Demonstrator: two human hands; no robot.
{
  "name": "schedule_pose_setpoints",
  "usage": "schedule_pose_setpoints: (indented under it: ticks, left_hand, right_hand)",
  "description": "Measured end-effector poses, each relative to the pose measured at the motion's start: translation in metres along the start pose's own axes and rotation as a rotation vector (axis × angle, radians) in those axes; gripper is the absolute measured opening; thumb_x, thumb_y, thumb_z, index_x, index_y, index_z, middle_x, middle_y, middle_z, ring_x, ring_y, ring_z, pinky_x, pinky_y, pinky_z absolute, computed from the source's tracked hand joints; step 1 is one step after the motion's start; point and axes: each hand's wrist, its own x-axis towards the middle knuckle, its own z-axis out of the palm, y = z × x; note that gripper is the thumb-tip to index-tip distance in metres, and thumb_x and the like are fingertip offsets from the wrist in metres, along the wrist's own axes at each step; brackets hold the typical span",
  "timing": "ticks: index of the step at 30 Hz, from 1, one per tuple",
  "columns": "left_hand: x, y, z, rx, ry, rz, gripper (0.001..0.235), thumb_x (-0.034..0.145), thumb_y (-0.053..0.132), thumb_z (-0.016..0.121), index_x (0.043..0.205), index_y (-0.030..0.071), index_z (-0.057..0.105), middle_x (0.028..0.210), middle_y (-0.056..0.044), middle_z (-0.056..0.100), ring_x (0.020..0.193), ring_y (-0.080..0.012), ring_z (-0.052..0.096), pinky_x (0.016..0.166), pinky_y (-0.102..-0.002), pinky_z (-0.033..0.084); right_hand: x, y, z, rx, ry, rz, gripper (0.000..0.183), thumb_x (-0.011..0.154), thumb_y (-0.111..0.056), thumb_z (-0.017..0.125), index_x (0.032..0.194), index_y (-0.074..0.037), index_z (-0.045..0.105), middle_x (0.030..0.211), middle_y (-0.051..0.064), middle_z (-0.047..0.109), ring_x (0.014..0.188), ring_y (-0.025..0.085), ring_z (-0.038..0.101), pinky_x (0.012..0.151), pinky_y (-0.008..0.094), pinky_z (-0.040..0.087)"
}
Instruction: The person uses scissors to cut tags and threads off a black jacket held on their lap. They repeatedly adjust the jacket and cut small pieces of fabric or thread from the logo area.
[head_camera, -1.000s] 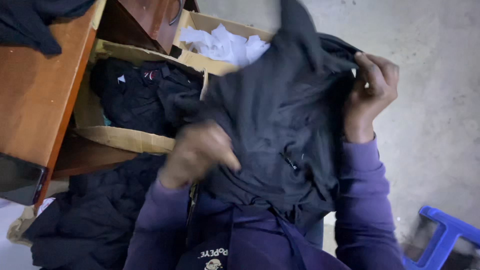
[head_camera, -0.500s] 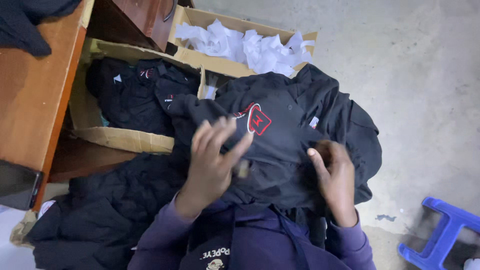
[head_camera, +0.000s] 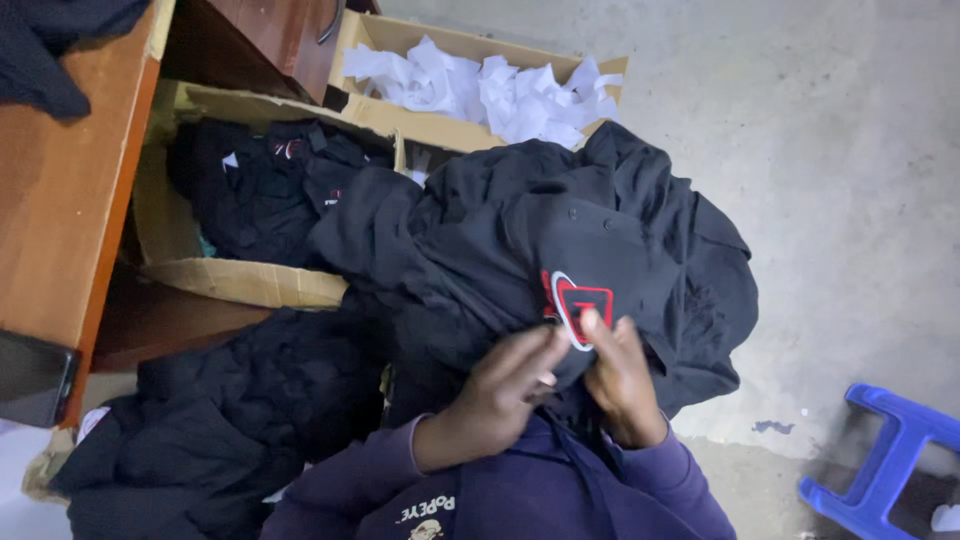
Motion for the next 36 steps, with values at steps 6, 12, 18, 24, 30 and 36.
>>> schedule_pose_setpoints:
  ticks: [6, 12, 18, 24, 30, 36]
  left_hand:
    - [0.025, -0.021, -0.037, -0.177, 0.065, -0.037, 0.034, 0.110, 0.024, 0.055, 0.125, 0.002, 0.076, 0.122, -0.022, 0.076, 0.123, -0.0419, 0.069, 0.110, -0.052, 0.049]
    - [0.042, -0.106, -0.045, 0.658, -0.063, -0.059, 0.042, 0.109, 0.029, 0.047, 0.145, 0.010, 0.059, 0.119, -0.012, 0.060, 0.118, -0.0350, 0.060, 0.118, -0.061, 0.028]
    - [0.022, -0.076, -0.088, 0.602, 0.425, 0.352, 0.019, 0.107, 0.019, 0.057, 0.113, 0.009, 0.071, 0.106, -0.007, 0.059, 0.096, -0.0337, 0.062, 0.105, -0.060, 0.046]
    - [0.012, -0.083, -0.082, 0.896, -0.015, -0.112, 0.034, 0.103, 0.013, 0.050, 0.134, 0.013, 0.065, 0.120, -0.002, 0.066, 0.115, -0.0237, 0.064, 0.116, -0.050, 0.032]
    - [0.026, 0.000, -0.054, 0.388, 0.398, 0.118, 0.013, 0.107, 0.009, 0.056, 0.106, 0.006, 0.070, 0.094, -0.012, 0.076, 0.079, -0.0334, 0.074, 0.077, -0.046, 0.057]
    - [0.022, -0.071, 0.022, 0.144, -0.114, -0.189, 0.021, 0.099, 0.026, 0.067, 0.119, 0.019, 0.064, 0.098, -0.010, 0.069, 0.089, -0.0407, 0.075, 0.070, -0.049, 0.060]
  right_hand:
    - [-0.015, -0.055, -0.022, -0.777, 0.303, -0.289, 0.028, 0.105, -0.021, 0.069, 0.120, 0.001, 0.078, 0.112, 0.021, 0.079, 0.106, 0.022, 0.067, 0.098, 0.047, 0.054]
    - [0.008, -0.010, -0.034, 0.087, 0.190, -0.101, 0.034, 0.104, -0.013, 0.060, 0.133, 0.003, 0.067, 0.109, 0.026, 0.077, 0.099, 0.036, 0.079, 0.088, 0.054, 0.062]
    - [0.012, 0.017, -0.030, 0.190, 0.089, -0.151, 0.049, 0.085, 0.009, 0.068, 0.133, -0.002, 0.068, 0.112, 0.022, 0.078, 0.098, 0.038, 0.078, 0.079, 0.055, 0.066]
    - [0.028, 0.057, -0.071, 0.095, 0.172, -0.132, 0.059, 0.079, 0.005, 0.073, 0.137, 0.001, 0.063, 0.111, 0.021, 0.076, 0.095, 0.038, 0.077, 0.073, 0.052, 0.066]
    - [0.017, 0.045, -0.049, 0.120, 0.017, -0.076, 0.061, 0.075, 0.016, 0.068, 0.134, -0.001, 0.067, 0.107, 0.023, 0.077, 0.094, 0.038, 0.077, 0.070, 0.056, 0.067]
    - [0.037, 0.085, -0.078, 0.099, 0.126, -0.061, 0.062, 0.071, 0.009, 0.072, 0.132, -0.002, 0.068, 0.103, 0.019, 0.077, 0.092, 0.035, 0.077, 0.072, 0.051, 0.066]
